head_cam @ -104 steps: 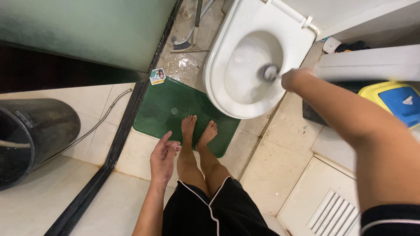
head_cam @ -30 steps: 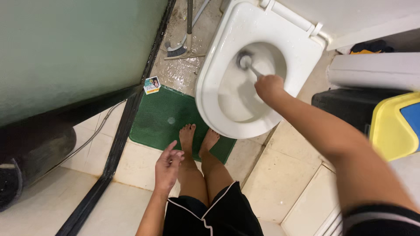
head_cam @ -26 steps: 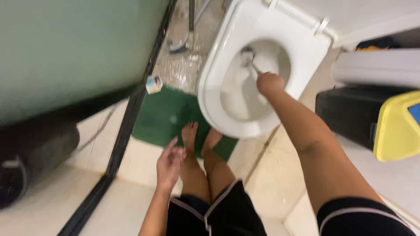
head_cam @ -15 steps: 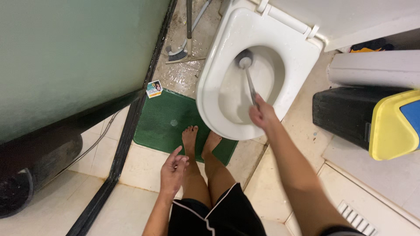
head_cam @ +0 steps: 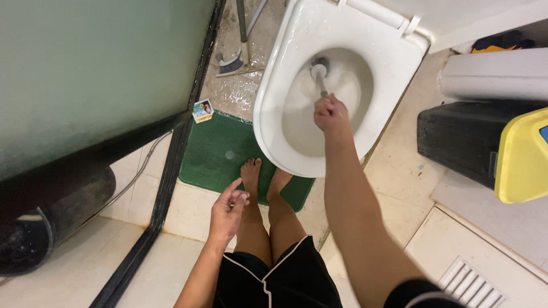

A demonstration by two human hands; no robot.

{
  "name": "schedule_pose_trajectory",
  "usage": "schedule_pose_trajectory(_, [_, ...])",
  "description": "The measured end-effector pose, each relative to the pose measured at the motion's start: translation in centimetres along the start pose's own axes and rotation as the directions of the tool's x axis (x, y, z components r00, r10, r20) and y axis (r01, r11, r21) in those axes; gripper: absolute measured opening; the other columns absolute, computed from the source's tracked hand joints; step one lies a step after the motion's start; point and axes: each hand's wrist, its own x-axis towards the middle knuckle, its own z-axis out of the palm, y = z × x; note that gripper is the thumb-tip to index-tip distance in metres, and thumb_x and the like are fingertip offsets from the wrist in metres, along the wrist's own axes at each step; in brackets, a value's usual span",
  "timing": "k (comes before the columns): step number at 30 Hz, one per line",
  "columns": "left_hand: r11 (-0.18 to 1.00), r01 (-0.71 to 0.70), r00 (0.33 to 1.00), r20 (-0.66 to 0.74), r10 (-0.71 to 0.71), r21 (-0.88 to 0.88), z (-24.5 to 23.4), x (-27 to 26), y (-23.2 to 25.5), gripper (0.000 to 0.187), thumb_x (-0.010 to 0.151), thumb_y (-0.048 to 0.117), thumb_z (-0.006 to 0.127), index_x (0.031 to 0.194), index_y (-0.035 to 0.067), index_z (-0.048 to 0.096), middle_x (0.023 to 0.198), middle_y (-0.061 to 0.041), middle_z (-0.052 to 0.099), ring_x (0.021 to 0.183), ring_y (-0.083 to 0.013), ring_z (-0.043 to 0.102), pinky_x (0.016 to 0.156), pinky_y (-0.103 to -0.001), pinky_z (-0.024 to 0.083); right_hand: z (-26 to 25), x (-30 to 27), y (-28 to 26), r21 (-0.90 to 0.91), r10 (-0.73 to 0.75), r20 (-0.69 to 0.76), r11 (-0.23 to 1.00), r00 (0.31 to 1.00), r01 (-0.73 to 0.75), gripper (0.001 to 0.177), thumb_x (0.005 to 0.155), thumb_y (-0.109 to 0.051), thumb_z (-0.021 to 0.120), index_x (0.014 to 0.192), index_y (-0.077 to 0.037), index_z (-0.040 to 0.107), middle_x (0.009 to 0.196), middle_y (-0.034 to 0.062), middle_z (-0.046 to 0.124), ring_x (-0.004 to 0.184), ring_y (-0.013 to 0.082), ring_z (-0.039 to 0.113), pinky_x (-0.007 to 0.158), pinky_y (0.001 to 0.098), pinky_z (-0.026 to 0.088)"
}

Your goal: The person scrubs the toilet bowl with a brush, rinses it with water from a scoop, and then sweeps the floor with a broom. They also pick up scattered trash from the floor and place it into a dustpan.

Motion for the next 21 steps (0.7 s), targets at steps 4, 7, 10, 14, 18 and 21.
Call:
schedule_pose_trajectory(4, [0.997,-0.062,0.998,-0.006,0.062,0.055,0.3,-0.2,0.0,0.046,0.098,0.007,0.063,0.144,0.005,0.058,0.096,-0.005,0.074,0.085,-0.0105,0.067,0.083,-0.024,0.056,-1.4,-1.9,0.3,-0.358,0.033,0.336,0.929,0.941,0.095,0.047,0.115,-0.035,0.043,0.074,-0.011,0.044,0.061,0.0006,0.035,0.048,0.0134,0.031,0.042,0.0291,0.023])
schedule_pose_trajectory(7, [0.999,0.02,1.0,0.013,-0.021,0.033,0.5,-0.9,-0.2,0.049,0.095,0.008,0.064,0.144,0.006,0.057,0.099,-0.003,0.073,0.083,-0.0098,0.065,0.076,-0.026,0.054,-5.5,-7.5,0.8,-0.251,-0.028,0.382,0.959,0.924,0.133,0.049,0.115,-0.04,0.042,0.077,-0.011,0.049,0.062,0.0013,0.037,0.047,0.0129,0.03,0.04,0.0282,0.024])
schedule_pose_trajectory(10, [0.999,-0.003,1.0,-0.018,0.003,0.032,0.4,-0.6,-1.0,0.047,0.096,0.008,0.064,0.143,0.006,0.058,0.098,-0.004,0.073,0.083,-0.0098,0.067,0.081,-0.025,0.056,-5.0,-3.1,0.4,-0.182,-0.149,0.217,0.965,0.965,0.19,0.048,0.113,-0.039,0.042,0.074,-0.011,0.046,0.059,-0.0004,0.035,0.047,0.0133,0.029,0.04,0.0281,0.024])
schedule_pose_trajectory(14, [1.0,0.006,0.999,-0.046,-0.007,-0.016,-0.2,-1.0,-1.3,0.049,0.095,0.007,0.064,0.144,0.006,0.057,0.099,-0.004,0.074,0.084,-0.0096,0.067,0.079,-0.026,0.056,-2.6,3.4,0.6,-0.239,-0.059,0.107,0.967,0.993,0.083,0.045,0.11,-0.036,0.043,0.07,-0.013,0.044,0.055,-0.003,0.035,0.047,0.0127,0.029,0.039,0.0271,0.023])
schedule_pose_trajectory(18, [1.0,0.012,0.999,-0.044,-0.013,-0.01,-0.1,-2.1,-1.3,0.049,0.095,0.006,0.063,0.144,0.005,0.057,0.098,-0.004,0.074,0.083,-0.0098,0.067,0.082,-0.026,0.056,-3.6,-4.2,-0.9,-0.031,-0.119,0.491,0.987,0.863,0.155,0.031,0.109,-0.01,0.044,0.078,-0.014,0.046,0.068,-0.003,0.041,0.053,0.0087,0.032,0.042,0.0233,0.023])
schedule_pose_trajectory(21, [0.999,-0.045,0.998,-0.042,0.045,-0.008,-0.3,-2.2,-0.9,0.048,0.095,0.004,0.063,0.143,0.003,0.057,0.097,-0.004,0.073,0.083,-0.01,0.066,0.084,-0.025,0.055,-2.3,-11.5,-0.9,0.466,-0.306,0.294,0.873,0.905,0.144,0.019,0.1,0.0,0.044,0.111,0.01,0.056,0.066,-0.004,0.042,0.048,0.0053,0.033,0.038,0.0192,0.023])
